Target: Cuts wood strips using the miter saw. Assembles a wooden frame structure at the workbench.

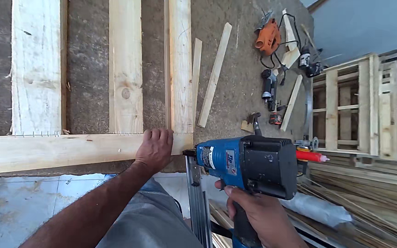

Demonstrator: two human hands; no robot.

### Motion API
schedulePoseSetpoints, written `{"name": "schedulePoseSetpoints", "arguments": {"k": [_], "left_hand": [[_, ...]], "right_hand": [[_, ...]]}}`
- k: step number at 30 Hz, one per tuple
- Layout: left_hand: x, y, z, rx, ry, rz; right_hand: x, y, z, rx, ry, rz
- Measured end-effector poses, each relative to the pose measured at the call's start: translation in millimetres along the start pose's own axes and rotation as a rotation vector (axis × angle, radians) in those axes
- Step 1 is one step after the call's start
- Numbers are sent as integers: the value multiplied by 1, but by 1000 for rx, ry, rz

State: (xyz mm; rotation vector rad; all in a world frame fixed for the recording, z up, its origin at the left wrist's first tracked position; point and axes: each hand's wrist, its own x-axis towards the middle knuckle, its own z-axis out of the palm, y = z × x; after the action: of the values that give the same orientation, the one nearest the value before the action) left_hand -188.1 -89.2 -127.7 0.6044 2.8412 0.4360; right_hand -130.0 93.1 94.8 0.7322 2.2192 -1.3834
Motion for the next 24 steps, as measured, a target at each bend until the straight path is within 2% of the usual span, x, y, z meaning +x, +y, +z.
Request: {"name": "schedulePoseSetpoints", "arguments": {"k": [10,14,16,19,21,24], "left_hand": [[-1,-1,5,31,14,4],[-7,-10,-2,-63,15,56],[-30,-35,-3,-74,55,99],[-96,-94,-5,-46,204,141],[-140,-140,-13,22,260,75],[-197,-202,-35,100,246,-45]], "right_hand": [[10,-15,4,-282,-27,137],[-1,-12,1,-207,-32,105],[-18,-9,9,-100,-5,60],[-44,-10,10,-4,-10,52],[-54,-10,7,21,-14,58],[-62,-6,4,46,6,75]]}}
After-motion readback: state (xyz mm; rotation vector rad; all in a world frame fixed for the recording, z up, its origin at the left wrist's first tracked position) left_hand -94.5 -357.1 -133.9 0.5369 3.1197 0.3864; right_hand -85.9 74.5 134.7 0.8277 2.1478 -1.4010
